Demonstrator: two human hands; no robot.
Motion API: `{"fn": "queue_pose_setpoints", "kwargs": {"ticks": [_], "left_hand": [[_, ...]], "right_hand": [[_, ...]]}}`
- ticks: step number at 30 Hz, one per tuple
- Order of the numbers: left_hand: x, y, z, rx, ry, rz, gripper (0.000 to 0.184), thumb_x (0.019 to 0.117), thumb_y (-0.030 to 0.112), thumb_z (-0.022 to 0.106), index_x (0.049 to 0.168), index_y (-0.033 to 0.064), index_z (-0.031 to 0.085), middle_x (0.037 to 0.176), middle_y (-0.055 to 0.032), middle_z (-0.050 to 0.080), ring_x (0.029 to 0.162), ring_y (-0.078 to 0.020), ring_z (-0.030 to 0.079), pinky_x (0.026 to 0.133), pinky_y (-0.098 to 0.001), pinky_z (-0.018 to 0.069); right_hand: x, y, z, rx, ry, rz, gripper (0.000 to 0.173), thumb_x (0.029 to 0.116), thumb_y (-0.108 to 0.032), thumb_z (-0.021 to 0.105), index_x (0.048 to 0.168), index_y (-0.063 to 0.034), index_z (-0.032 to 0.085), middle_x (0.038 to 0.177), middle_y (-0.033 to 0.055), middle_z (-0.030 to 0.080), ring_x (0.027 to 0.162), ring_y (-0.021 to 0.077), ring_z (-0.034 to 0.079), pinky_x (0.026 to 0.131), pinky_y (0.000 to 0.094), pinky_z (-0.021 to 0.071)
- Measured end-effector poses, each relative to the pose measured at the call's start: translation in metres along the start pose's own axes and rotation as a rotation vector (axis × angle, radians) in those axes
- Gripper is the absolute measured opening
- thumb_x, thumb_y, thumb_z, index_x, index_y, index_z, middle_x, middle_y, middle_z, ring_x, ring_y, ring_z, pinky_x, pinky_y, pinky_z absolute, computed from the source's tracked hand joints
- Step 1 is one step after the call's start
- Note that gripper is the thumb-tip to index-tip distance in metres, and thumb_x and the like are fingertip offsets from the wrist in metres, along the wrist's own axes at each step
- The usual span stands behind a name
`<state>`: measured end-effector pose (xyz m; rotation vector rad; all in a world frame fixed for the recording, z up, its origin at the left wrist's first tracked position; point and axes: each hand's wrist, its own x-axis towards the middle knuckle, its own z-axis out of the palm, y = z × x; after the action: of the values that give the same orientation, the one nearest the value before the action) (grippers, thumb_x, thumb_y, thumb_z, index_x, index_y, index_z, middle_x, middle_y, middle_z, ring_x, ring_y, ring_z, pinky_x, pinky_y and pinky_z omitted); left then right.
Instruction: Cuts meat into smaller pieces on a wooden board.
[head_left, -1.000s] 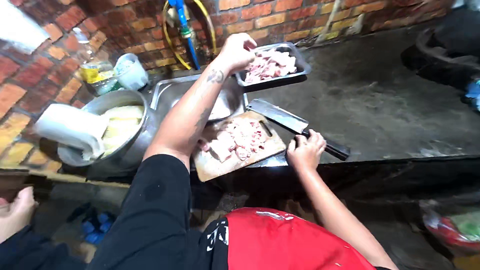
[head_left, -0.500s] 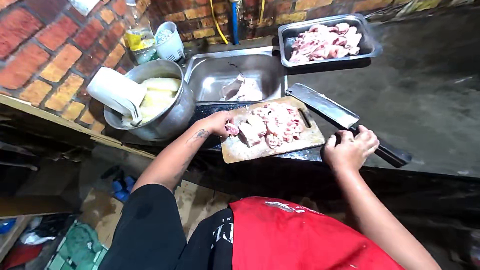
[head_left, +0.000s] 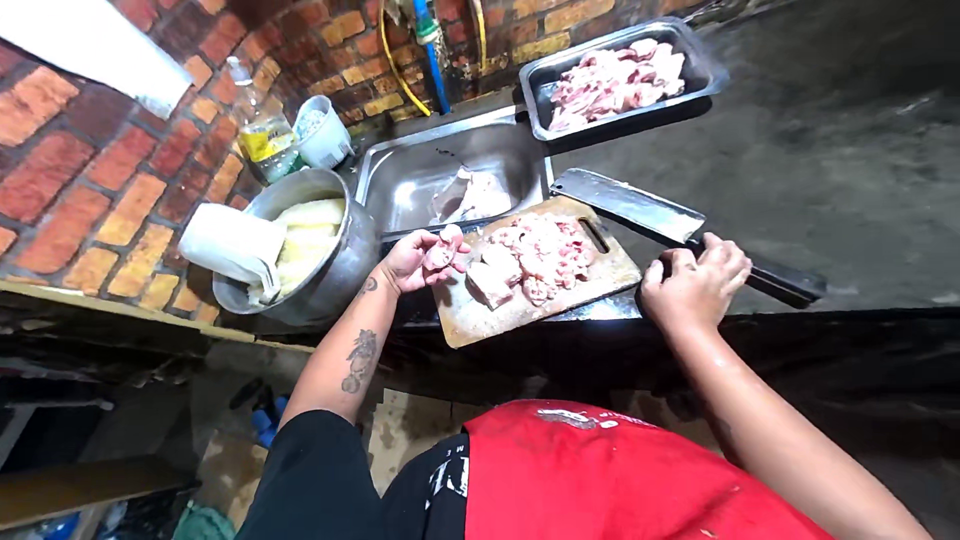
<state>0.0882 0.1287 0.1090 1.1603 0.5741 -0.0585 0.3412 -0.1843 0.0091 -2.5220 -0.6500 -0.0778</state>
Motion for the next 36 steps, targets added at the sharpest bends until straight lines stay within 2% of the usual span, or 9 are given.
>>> {"fn": "queue_pose_setpoints", "kwargs": {"ticks": [5,9,11,15,18,21,26,31,36], "left_hand": [[0.058,0.071,0.056,0.338,0.112,0.099,0.050,0.1109,0.036,0.020,0.094,0.0111,0.060,0.072,0.0014,0.063,0.056,-0.0036,0.055,0.051,-0.0173,0.0451],[0.098,0.156,0.114,0.225,0.368,0.412,0.055,0.1131,0.045,0.030,0.150,0.0049,0.040,0.134,-0.0213,0.059,0.109,-0.0310,0.068,0.089,-0.0445,0.0603],[0.112,0.173,0.129,0.521,0.469,0.457,0.054,0.1114,0.034,0.042,0.159,0.0082,0.034,0.148,-0.0195,0.050,0.109,-0.0270,0.067,0.085,-0.0383,0.0601],[0.092,0.120,0.129,1.306,0.156,0.543,0.030,0.0934,0.005,0.064,0.122,-0.0055,0.065,0.116,-0.0200,0.069,0.099,-0.0232,0.069,0.088,-0.0397,0.0571],[0.064,0.057,0.108,1.618,-0.204,0.289,0.023,0.0830,0.004,0.080,0.105,0.0004,0.072,0.097,-0.0139,0.073,0.091,-0.0268,0.070,0.086,-0.0497,0.0570],[0.039,0.012,0.082,1.683,-0.194,0.166,0.031,0.0763,0.000,0.081,0.106,0.0032,0.072,0.107,-0.0158,0.069,0.101,-0.0325,0.067,0.090,-0.0545,0.0542],[0.025,-0.023,0.062,1.659,-0.054,0.369,0.045,0.0749,0.004,0.082,0.117,0.0026,0.068,0.115,-0.0192,0.068,0.111,-0.0375,0.066,0.097,-0.0565,0.0521],[0.027,-0.028,0.055,1.749,0.006,0.380,0.045,0.0714,0.013,0.086,0.111,0.0054,0.067,0.113,-0.0183,0.066,0.111,-0.0385,0.064,0.094,-0.0573,0.0528],[0.026,-0.033,0.046,1.812,-0.061,0.458,0.039,0.0685,0.019,0.086,0.101,0.0060,0.069,0.125,-0.0160,0.062,0.123,-0.0378,0.058,0.098,-0.0559,0.0511]], "right_hand": [[0.004,0.001,-0.001,0.000,-0.002,0.024,0.036,0.1000,-0.024,0.054,0.121,-0.0001,0.070,0.161,0.0271,0.036,0.153,0.0474,0.025,0.124,0.0637,0.0142],[0.002,0.001,0.001,-0.013,0.002,0.027,0.036,0.0999,-0.025,0.054,0.121,-0.0016,0.071,0.161,0.0251,0.037,0.152,0.0467,0.026,0.123,0.0641,0.0165],[0.002,0.003,0.002,-0.020,0.014,0.028,0.035,0.0999,-0.025,0.053,0.120,-0.0024,0.071,0.161,0.0241,0.038,0.152,0.0461,0.026,0.123,0.0629,0.0173],[0.002,0.004,0.003,-0.012,0.029,0.014,0.036,0.0991,-0.025,0.054,0.119,-0.0014,0.070,0.160,0.0263,0.038,0.152,0.0465,0.027,0.122,0.0636,0.0178],[0.004,0.006,0.005,-0.012,0.032,0.015,0.036,0.0985,-0.026,0.053,0.119,-0.0010,0.070,0.160,0.0268,0.037,0.151,0.0474,0.026,0.122,0.0638,0.0171],[0.004,0.009,0.007,-0.016,0.044,-0.013,0.038,0.0977,-0.028,0.053,0.119,-0.0012,0.070,0.158,0.0275,0.038,0.151,0.0493,0.027,0.122,0.0660,0.0162],[0.007,0.011,0.001,-0.007,0.022,-0.033,0.048,0.0970,-0.028,0.058,0.136,0.0001,0.059,0.155,0.0308,0.040,0.147,0.0525,0.031,0.118,0.0691,0.0213],[0.046,0.011,-0.041,-0.064,-0.233,0.095,0.059,0.0876,-0.014,0.072,0.140,0.0069,0.053,0.141,0.0386,0.048,0.136,0.0600,0.039,0.103,0.0777,0.0325],[0.080,0.016,-0.050,-0.149,-0.411,0.166,0.049,0.0841,-0.024,0.082,0.117,0.0079,0.065,0.120,0.0408,0.061,0.119,0.0602,0.056,0.090,0.0785,0.0433]]}}
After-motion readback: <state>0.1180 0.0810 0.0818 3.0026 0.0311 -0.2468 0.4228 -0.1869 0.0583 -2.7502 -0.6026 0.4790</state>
